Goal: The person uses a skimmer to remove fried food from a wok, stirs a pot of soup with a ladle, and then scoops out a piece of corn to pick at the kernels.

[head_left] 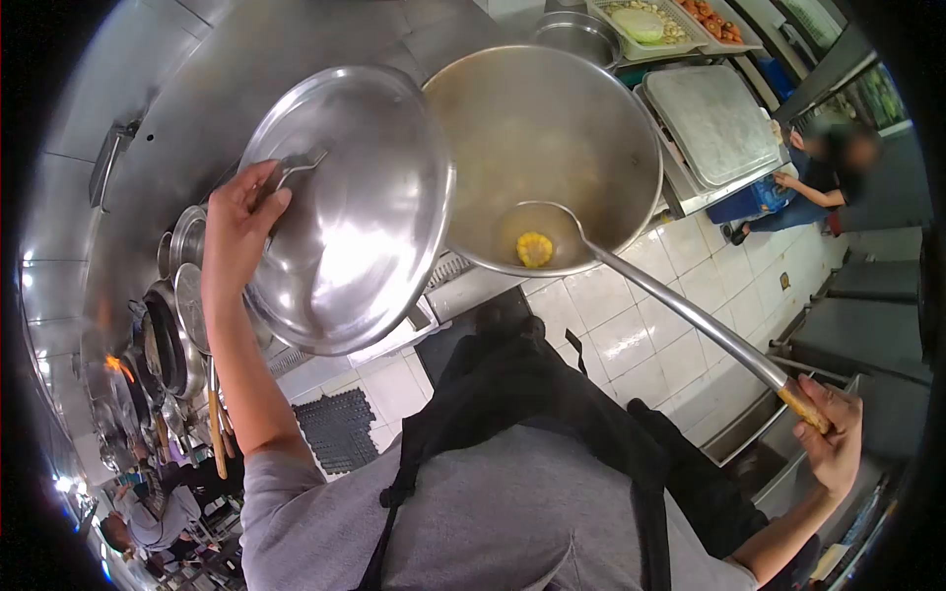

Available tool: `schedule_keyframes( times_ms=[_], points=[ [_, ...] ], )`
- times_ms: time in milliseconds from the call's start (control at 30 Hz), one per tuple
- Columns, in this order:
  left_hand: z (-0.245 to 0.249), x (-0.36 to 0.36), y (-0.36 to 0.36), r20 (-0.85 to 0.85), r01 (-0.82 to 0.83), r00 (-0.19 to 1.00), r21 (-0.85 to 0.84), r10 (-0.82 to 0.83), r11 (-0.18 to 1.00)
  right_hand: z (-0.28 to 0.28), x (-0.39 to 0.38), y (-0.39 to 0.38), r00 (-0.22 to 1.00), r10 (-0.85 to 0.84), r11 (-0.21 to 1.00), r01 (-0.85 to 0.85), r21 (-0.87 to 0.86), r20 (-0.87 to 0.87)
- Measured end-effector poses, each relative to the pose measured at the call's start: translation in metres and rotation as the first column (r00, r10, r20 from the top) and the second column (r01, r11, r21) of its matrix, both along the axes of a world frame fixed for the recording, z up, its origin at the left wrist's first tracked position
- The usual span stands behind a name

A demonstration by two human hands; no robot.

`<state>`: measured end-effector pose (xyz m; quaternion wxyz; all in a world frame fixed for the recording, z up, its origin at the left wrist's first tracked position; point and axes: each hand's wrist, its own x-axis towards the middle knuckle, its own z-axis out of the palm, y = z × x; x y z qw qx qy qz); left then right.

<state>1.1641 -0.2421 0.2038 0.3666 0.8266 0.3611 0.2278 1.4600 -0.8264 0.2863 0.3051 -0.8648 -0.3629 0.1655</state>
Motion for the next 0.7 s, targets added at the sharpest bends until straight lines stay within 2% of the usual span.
schedule_keyframes(
  times_ms=[67,167,333,433,500,667,700],
  points=[
    [0.005,0.013,0.006,-0.045,0.072,0.996,0.027,-0.071,0.997,0.001,0.016,-0.008,0.973,-0.07,0.99,0.04,-0.139,-0.221],
    [0.01,0.035,0.003,-0.06,0.134,0.989,0.014,-0.133,0.991,-0.025,0.013,-0.017,0.879,-0.242,0.963,0.27,0.01,-0.411],
    [0.002,0.088,-0.01,-0.056,0.24,0.97,0.108,-0.236,0.965,-0.057,0.008,-0.026,0.848,-0.231,0.897,0.376,0.233,-0.477],
    [0.005,0.131,-0.032,-0.159,0.348,0.93,0.096,-0.331,0.932,-0.064,0.007,-0.024,0.828,-0.277,0.837,0.457,0.302,-0.487],
    [-0.011,0.163,-0.038,-0.119,0.455,0.89,0.257,-0.44,0.852,-0.068,0.005,-0.015,0.828,-0.319,0.807,0.493,0.326,-0.461],
    [-0.03,0.232,-0.056,-0.094,0.554,0.829,-0.002,-0.552,0.832,-0.08,0.018,0.003,0.821,-0.388,0.766,0.54,0.35,-0.418],
    [-0.035,0.239,-0.056,-0.099,0.564,0.822,0.011,-0.561,0.825,-0.08,0.019,0.007,0.821,-0.395,0.757,0.545,0.36,-0.413]
  ],
)
